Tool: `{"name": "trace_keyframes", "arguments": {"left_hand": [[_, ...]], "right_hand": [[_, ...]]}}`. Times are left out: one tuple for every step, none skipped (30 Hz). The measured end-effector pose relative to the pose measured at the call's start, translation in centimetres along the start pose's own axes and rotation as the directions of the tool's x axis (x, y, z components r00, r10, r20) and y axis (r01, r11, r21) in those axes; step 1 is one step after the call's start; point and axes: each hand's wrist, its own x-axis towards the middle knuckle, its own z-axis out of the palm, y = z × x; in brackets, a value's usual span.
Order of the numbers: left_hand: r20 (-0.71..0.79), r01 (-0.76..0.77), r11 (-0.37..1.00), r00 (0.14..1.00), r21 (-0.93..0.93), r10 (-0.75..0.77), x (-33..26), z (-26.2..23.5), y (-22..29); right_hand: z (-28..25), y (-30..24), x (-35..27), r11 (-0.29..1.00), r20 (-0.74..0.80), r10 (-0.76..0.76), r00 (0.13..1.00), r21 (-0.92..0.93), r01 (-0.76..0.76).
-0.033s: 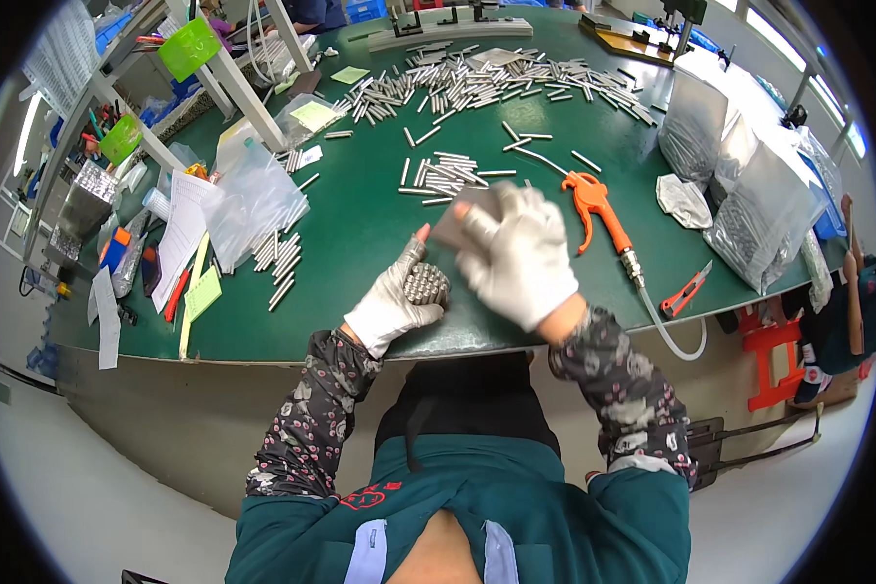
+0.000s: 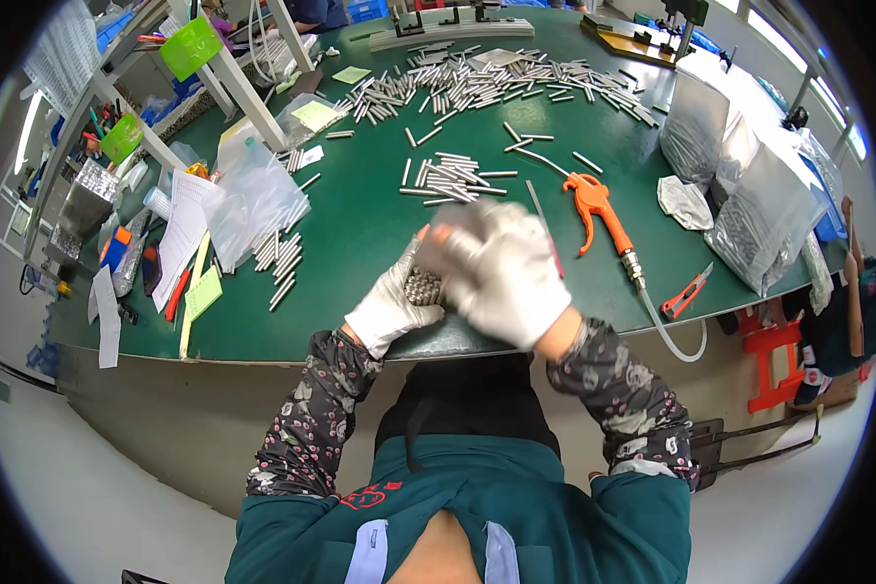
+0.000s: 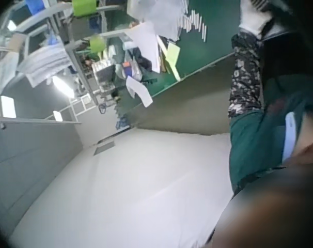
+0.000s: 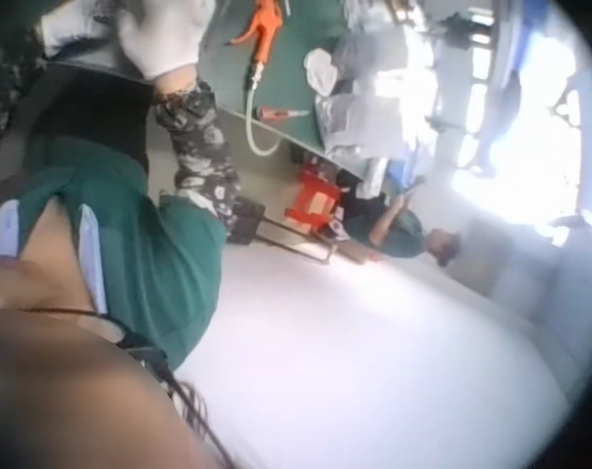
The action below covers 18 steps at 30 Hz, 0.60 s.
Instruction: The recorder organizes small metal pins into a precise bundle and uses an air gun to clean them.
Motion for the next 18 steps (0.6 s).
{"name": "trace_keyframes", "arguments": {"left_hand": [[-0.005, 0.140, 0.912, 0.988, -0.385, -0.153, 1.0, -0.8, -1.1], [-0.206, 0.163, 0.933, 0.950, -0.322, -0.236, -2.0, 9.1, 5.4], [-0.222, 0.146, 0.936, 0.949, -0.320, -0.224, -3.6, 8.4, 5.1], [-0.105, -0.022, 1.000, 0.994, 0.019, 0.024, -4.1, 6.9, 4.0], [0.092, -0.235, 0.915, 0.972, 0.329, 0.216, -4.2, 5.5, 2.9], [0.134, -0.279, 0.919, 0.959, 0.280, 0.250, -3.9, 4.3, 2.0], [0.152, -0.302, 0.791, 0.953, 0.532, 0.261, -3.9, 4.8, 3.1], [0.152, -0.295, 0.796, 0.955, 0.529, 0.253, -3.9, 5.0, 3.1], [0.130, -0.317, 0.780, 0.947, 0.539, 0.295, -3.8, 5.3, 3.0], [0.108, -0.343, 0.760, 0.933, 0.553, 0.343, -3.6, 5.4, 3.1], [0.108, -0.342, 0.760, 0.934, 0.553, 0.342, -3.7, 5.1, 2.8], [0.124, -0.293, 0.831, 0.956, 0.472, 0.266, -3.9, 4.5, 2.3], [0.149, -0.236, 0.890, 0.970, 0.390, 0.192, -4.1, 4.9, 2.9], [0.088, -0.146, 0.843, 0.989, 0.518, 0.118, -4.4, 5.5, 3.3], [0.170, -0.401, 0.650, 0.905, 0.646, 0.390, -4.2, 6.4, 3.7], [0.169, -0.397, 0.653, 0.907, 0.645, 0.384, -4.2, 6.3, 3.5], [0.124, -0.318, 0.867, 0.948, 0.384, 0.293, -4.2, 6.0, 3.2], [0.111, -0.197, 0.977, 0.976, 0.079, 0.188, -4.2, 5.7, 2.8]], "right_hand": [[0.0, -1.3, -0.4, 0.987, 0.030, -0.119, 0.992, 0.109, 0.115], [0.8, 0.3, -2.2, 0.995, 0.090, -0.009, 0.996, 0.096, 0.000], [0.7, 0.3, -1.6, 0.994, 0.085, -0.026, 0.996, 0.108, 0.017], [0.7, 1.3, -0.8, 0.992, 0.029, 0.108, 0.994, -0.066, -0.106], [0.7, 1.8, -0.2, 0.943, -0.052, 0.233, 0.971, -0.232, -0.239], [0.3, 1.4, -0.1, 0.957, 0.001, 0.266, 0.964, -0.118, -0.264], [0.1, 0.8, -0.4, 0.985, 0.035, 0.172, 0.984, -0.031, -0.171], [0.4, -0.3, -1.1, 0.997, 0.054, 0.065, 0.996, 0.026, -0.067], [0.7, -1.0, -1.6, 0.996, 0.067, -0.043, 0.997, 0.084, 0.037], [0.7, -0.4, -1.2, 0.999, 0.085, 0.031, 0.996, 0.041, -0.035], [0.7, 0.5, -0.6, 0.985, 0.051, 0.162, 0.985, -0.074, -0.158], [0.5, 1.1, -0.6, 0.972, 0.008, 0.205, 0.979, -0.116, -0.203], [0.1, 1.4, -0.5, 0.956, -0.040, 0.245, 0.969, -0.157, -0.249], [-0.2, 0.6, -0.8, 0.984, -0.007, 0.169, 0.986, -0.059, -0.169], [-0.4, -0.4, -0.9, 0.997, 0.049, 0.059, 0.997, 0.050, -0.061], [0.2, -0.6, -1.1, 0.996, 0.072, 0.033, 0.997, 0.081, -0.039], [0.6, -0.8, -1.4, 0.993, 0.094, 0.007, 0.996, 0.113, -0.018], [0.6, 0.0, -0.9, 0.988, 0.100, 0.149, 0.984, 0.015, -0.151]]}}
